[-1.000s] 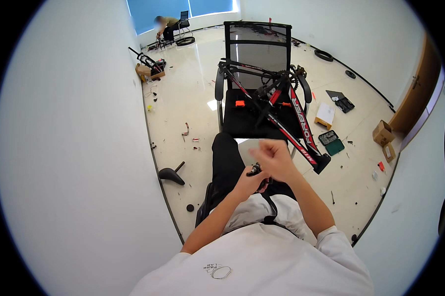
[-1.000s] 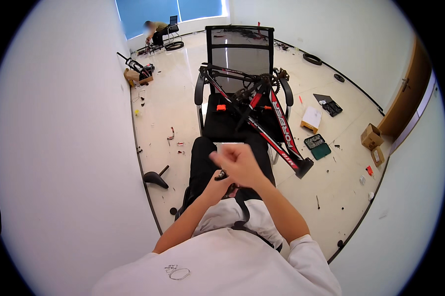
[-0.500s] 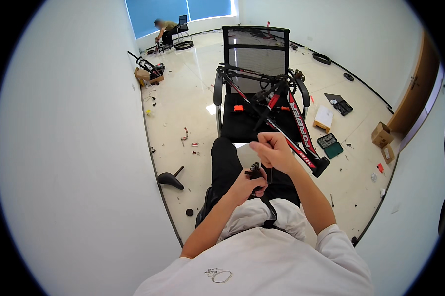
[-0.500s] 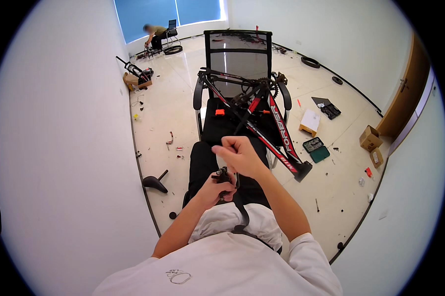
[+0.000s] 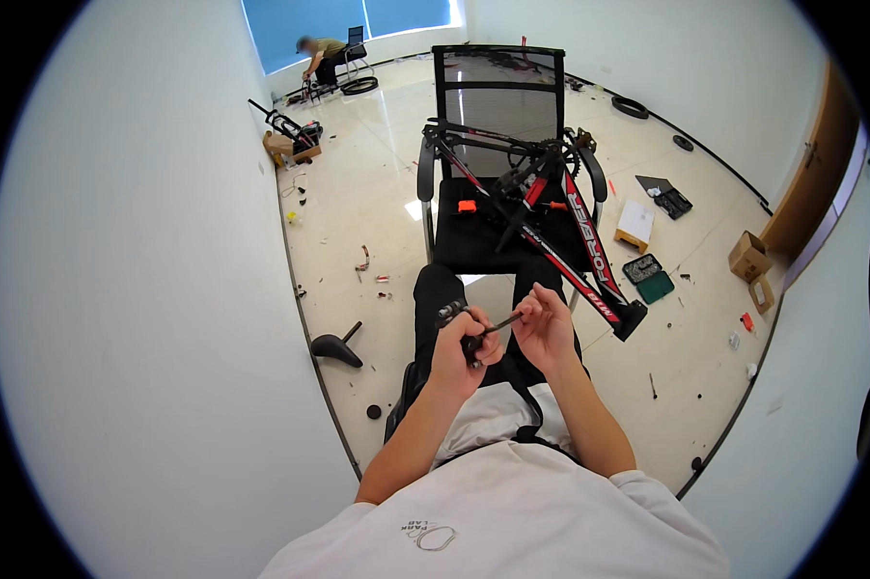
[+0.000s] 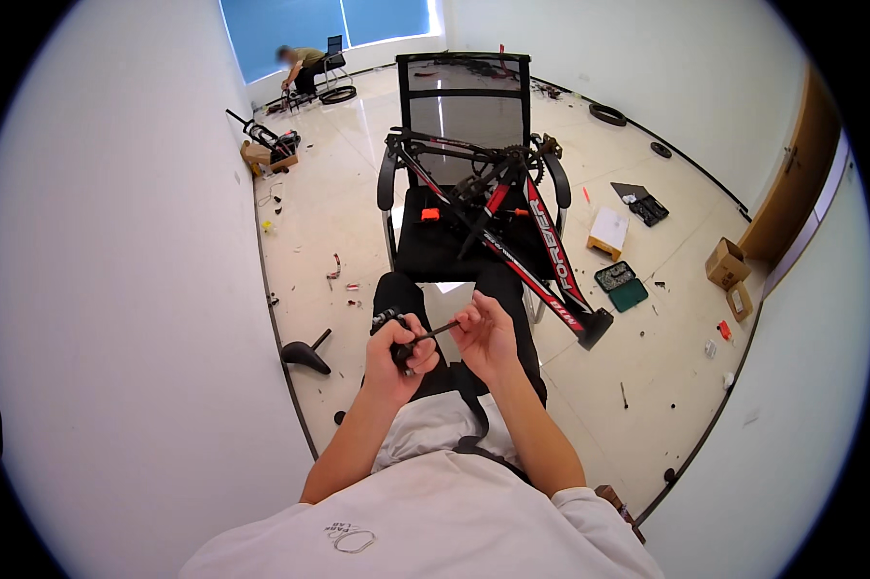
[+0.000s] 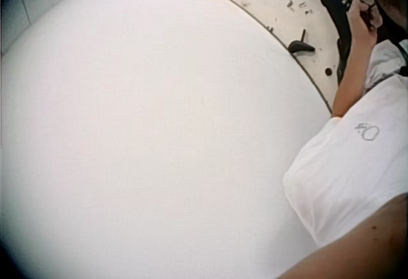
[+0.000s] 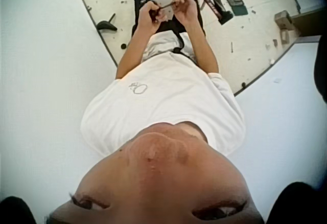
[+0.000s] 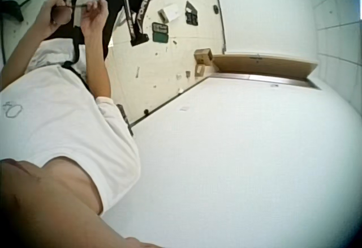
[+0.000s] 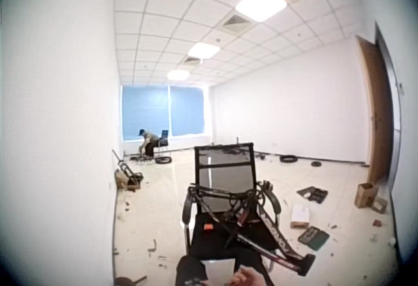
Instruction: The person sits on a chair and repeatedly inserts and removes a small black cylindrical component from a larger black housing using both hands. The person manipulates the parts in their lap while a bicycle frame rests on the chair in front of them.
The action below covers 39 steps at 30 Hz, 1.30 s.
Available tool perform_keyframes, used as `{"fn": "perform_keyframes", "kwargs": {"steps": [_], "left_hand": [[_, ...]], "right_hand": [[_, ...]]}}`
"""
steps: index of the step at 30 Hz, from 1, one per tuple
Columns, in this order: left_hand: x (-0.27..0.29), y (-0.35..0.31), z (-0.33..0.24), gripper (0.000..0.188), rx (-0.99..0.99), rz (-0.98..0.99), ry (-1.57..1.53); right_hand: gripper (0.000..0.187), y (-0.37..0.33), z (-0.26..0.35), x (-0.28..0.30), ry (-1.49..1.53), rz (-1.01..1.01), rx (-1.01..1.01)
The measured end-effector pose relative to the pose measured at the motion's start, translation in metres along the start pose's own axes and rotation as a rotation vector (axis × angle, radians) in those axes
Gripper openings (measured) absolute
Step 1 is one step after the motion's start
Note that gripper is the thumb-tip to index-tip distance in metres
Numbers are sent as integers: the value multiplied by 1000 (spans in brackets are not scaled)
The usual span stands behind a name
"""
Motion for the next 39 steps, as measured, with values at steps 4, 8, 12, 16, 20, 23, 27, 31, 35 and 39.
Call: {"fn": "perform_keyframes", "kwargs": {"steps": [4, 8, 12, 16, 20, 23, 27, 31, 35, 39], "left_hand": [[1, 3, -2, 5, 28, -21, -23], [3, 6, -2, 7, 48, -46, -14], [6, 6, -3, 14, 133, -41, -40], [12, 9, -21, 26, 34, -77, -69], [27, 14, -28, 23, -72, -165, -59], [36, 10, -36, 18, -227, -292, -9], [44, 12, -35, 19, -271, -323, 62], [32, 14, -32, 19, -209, -219, 132], [17, 16, -33, 9, -165, -57, 125], [21, 18, -37, 9, -123, -28, -49]], "right_hand": [[21, 0, 16, 2, -278, 86, 120], [14, -12, 48, -39, -976, 248, 588], [14, -43, 35, -87, -1494, 459, 983], [22, -47, 4, -79, -1652, 501, 852], [24, -45, -8, -73, -1694, 429, 887], [27, -42, -16, -63, -1669, 370, 826], [29, -41, -19, -47, -1625, 257, 749], [33, -39, -16, -37, -1556, 270, 589], [33, -30, -5, -32, -1476, 287, 533], [30, -25, 8, -22, -1474, 236, 498]]}}
Point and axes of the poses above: each hand's wrist, its own y-axis towards the middle knuckle, its own x-axis out of the back of the hand, z = x × y, the point moved 9 cm from there along y, towards the middle knuckle, and after that the axes turned 8 degrees about -z, right-handed, at the moved point
